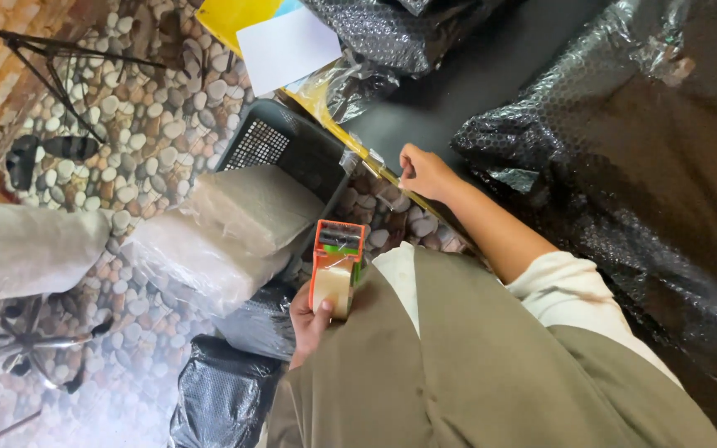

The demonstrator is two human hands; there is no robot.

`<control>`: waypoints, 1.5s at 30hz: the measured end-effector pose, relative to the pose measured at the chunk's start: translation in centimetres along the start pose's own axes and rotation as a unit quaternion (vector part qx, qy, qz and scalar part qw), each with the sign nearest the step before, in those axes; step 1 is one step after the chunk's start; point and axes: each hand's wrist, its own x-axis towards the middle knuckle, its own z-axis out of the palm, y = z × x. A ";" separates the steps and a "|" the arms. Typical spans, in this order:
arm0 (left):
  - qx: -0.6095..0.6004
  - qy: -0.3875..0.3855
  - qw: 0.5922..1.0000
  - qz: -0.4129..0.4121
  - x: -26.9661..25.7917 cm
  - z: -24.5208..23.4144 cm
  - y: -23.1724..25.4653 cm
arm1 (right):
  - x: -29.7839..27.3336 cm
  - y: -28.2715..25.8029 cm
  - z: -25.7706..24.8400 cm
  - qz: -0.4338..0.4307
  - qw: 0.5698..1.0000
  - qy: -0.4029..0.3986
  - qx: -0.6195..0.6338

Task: The person places a green tote bag onto a sheet of black bubble wrap on a table, folds the bubble wrap around the bag, and secures it with clear packing tape. The person uses a tape dispenser to apply tape to the seams of the wrapped package.

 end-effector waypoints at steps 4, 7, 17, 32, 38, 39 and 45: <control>-0.008 0.051 0.999 0.005 -0.9 1.3 2.2 | 2.2 -0.3 1.0 -0.032 0.997 -0.045 -0.050; 0.001 0.085 0.996 -0.010 -3.6 0.5 -0.4 | 2.4 -1.6 0.8 -0.033 0.994 -0.053 -0.090; 0.014 0.063 0.998 0.019 -4.2 3.6 0.4 | 2.6 -4.3 1.1 0.067 0.933 0.060 -0.347; 0.003 -0.044 0.998 0.044 -6.8 10.1 -1.5 | -19.1 -15.3 -12.7 -0.420 0.900 -0.118 0.004; 0.009 -0.088 0.995 0.048 -7.1 11.5 -1.7 | -23.2 -12.9 -14.8 -0.433 0.897 -0.052 -0.071; 0.015 -0.103 0.993 0.054 -7.0 11.5 -2.0 | -23.6 -12.2 -14.8 -0.434 0.896 -0.040 -0.087; 0.024 -0.156 0.985 0.069 -5.5 13.6 0.0 | -25.8 -11.1 -16.7 -0.420 0.902 0.015 -0.100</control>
